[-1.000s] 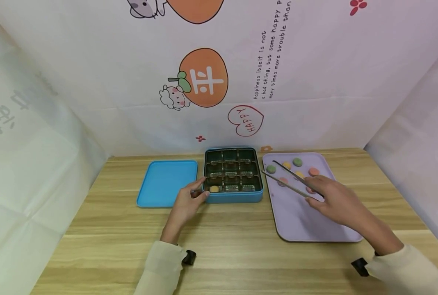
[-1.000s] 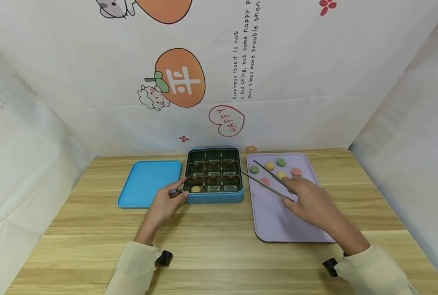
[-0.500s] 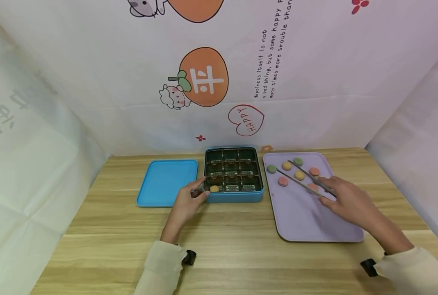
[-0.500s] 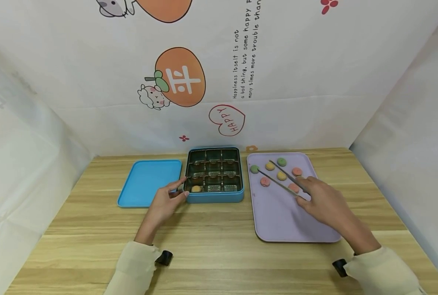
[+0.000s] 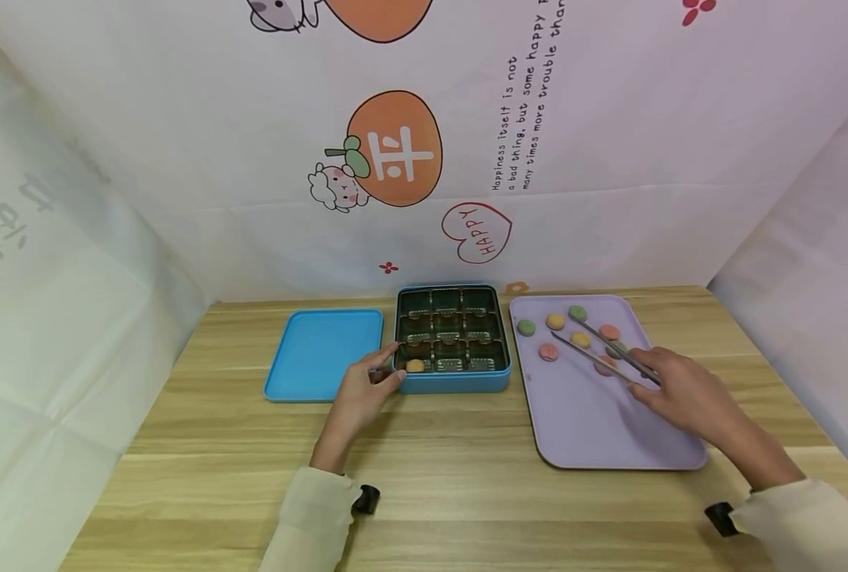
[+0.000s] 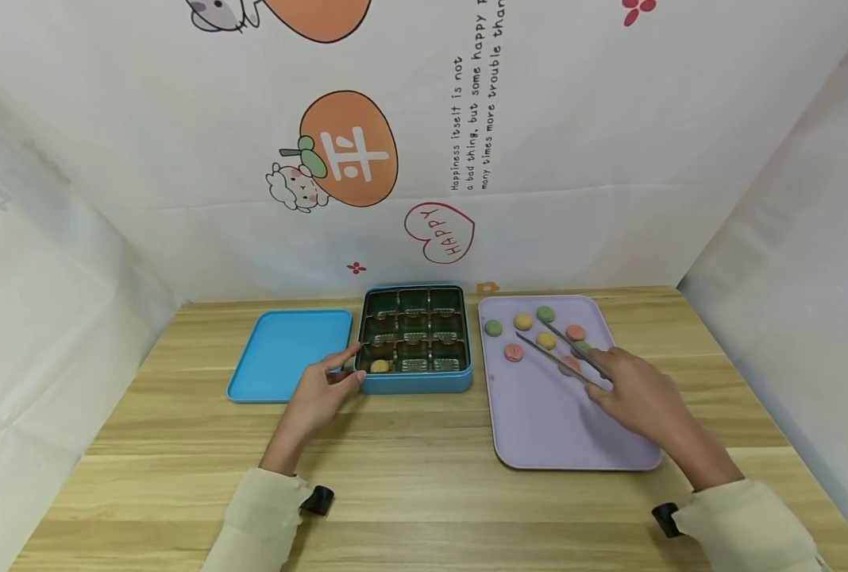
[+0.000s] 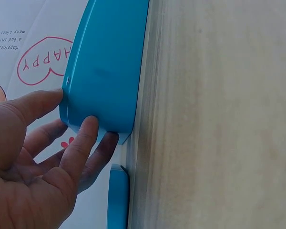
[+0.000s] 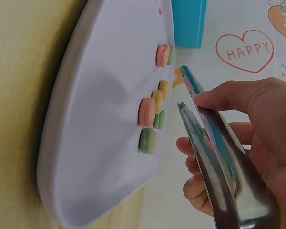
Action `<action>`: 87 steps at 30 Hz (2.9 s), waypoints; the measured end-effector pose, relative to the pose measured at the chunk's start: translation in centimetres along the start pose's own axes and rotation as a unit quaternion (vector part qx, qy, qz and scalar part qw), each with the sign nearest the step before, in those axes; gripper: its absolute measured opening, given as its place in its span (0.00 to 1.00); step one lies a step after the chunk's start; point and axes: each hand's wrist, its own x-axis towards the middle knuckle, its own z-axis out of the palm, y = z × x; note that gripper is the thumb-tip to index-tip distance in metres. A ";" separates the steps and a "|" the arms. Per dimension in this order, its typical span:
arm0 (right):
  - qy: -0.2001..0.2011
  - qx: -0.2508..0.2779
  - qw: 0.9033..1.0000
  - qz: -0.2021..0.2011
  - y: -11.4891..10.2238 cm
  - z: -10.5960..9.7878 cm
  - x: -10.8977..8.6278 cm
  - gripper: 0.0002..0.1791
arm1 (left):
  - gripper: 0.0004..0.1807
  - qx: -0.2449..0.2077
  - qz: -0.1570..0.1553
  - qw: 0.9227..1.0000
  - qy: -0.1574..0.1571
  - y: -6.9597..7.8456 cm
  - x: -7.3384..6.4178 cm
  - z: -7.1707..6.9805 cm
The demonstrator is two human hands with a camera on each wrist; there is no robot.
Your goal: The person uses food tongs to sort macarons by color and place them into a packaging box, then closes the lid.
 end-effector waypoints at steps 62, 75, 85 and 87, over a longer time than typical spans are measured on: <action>-0.023 0.011 1.000 0.012 1.3 1.2 0.7 0.25 | 0.30 -0.011 0.001 1.000 -0.001 -0.1 0.1 -0.1; -0.018 0.014 1.000 0.005 1.1 1.2 0.5 0.24 | 0.30 -0.008 0.004 1.000 0.001 -0.1 0.2 -0.1; -0.017 0.010 1.000 0.006 1.1 1.3 0.4 0.24 | 0.30 -0.004 0.005 1.000 0.001 0.0 0.1 -0.1; -0.019 0.012 1.000 0.008 1.1 1.3 0.4 0.24 | 0.30 -0.004 0.005 1.000 0.001 0.0 0.1 -0.1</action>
